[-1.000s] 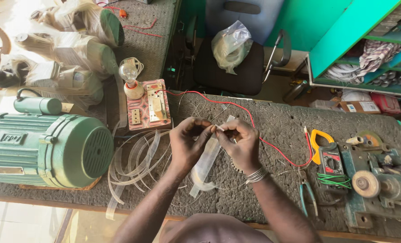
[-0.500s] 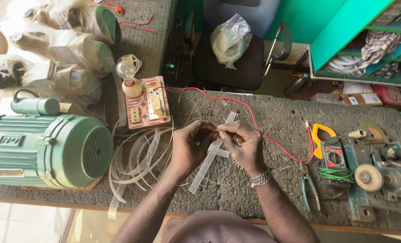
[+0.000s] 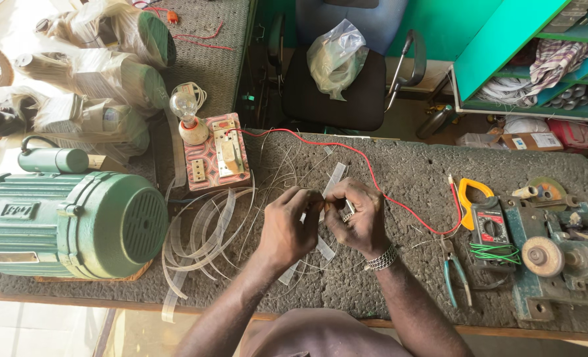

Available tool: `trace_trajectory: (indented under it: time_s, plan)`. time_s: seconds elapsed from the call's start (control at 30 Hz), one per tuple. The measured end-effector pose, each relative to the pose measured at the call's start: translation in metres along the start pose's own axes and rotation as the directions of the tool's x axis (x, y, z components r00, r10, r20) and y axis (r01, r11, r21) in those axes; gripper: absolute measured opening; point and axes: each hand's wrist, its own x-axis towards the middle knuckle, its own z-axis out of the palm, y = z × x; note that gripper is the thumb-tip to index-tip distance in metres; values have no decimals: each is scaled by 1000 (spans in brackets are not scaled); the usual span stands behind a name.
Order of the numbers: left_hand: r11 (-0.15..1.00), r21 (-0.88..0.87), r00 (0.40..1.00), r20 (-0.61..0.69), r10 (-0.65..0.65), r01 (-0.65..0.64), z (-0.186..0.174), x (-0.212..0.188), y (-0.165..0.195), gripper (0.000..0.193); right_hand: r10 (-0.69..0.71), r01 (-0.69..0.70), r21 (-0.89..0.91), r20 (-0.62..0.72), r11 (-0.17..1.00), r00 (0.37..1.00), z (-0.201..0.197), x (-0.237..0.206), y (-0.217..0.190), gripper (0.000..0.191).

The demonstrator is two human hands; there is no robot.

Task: The person repeatedly picks up small transparent plastic strips and green wires from a workbench, aligns them, and inserts the wires into the strips. The person handles the items one at a time and places the assembled pieces back on the workbench.

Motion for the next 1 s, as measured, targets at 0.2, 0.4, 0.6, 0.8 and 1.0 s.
trace_trajectory:
  time_s: [0.2, 0.4, 0.6, 0.8, 1.0]
  plan:
    - [990, 50, 966, -218, 141, -133, -16, 1, 15, 13, 150, -135, 162, -88, 978, 985, -8, 0, 19, 10]
    - [998, -57, 995, -86, -46, 41, -21, 7, 20, 9, 150, -148, 407, 26, 902, 988, -7, 0, 3, 6]
    - [974, -199, 991, -50, -122, 110, -17, 5, 17, 9, 144, -153, 299, 50, 942, 988, -7, 9, -15, 7]
    - [995, -99, 998, -51, -33, 28, -18, 8, 14, 10, 38, -41, 70, 54, 997, 998, -5, 14, -24, 17]
    - [1000, 11, 999, -36, 6, -5, -17, 10, 15, 9, -70, 70, -111, 6, 991, 998, 2, 9, -23, 14]
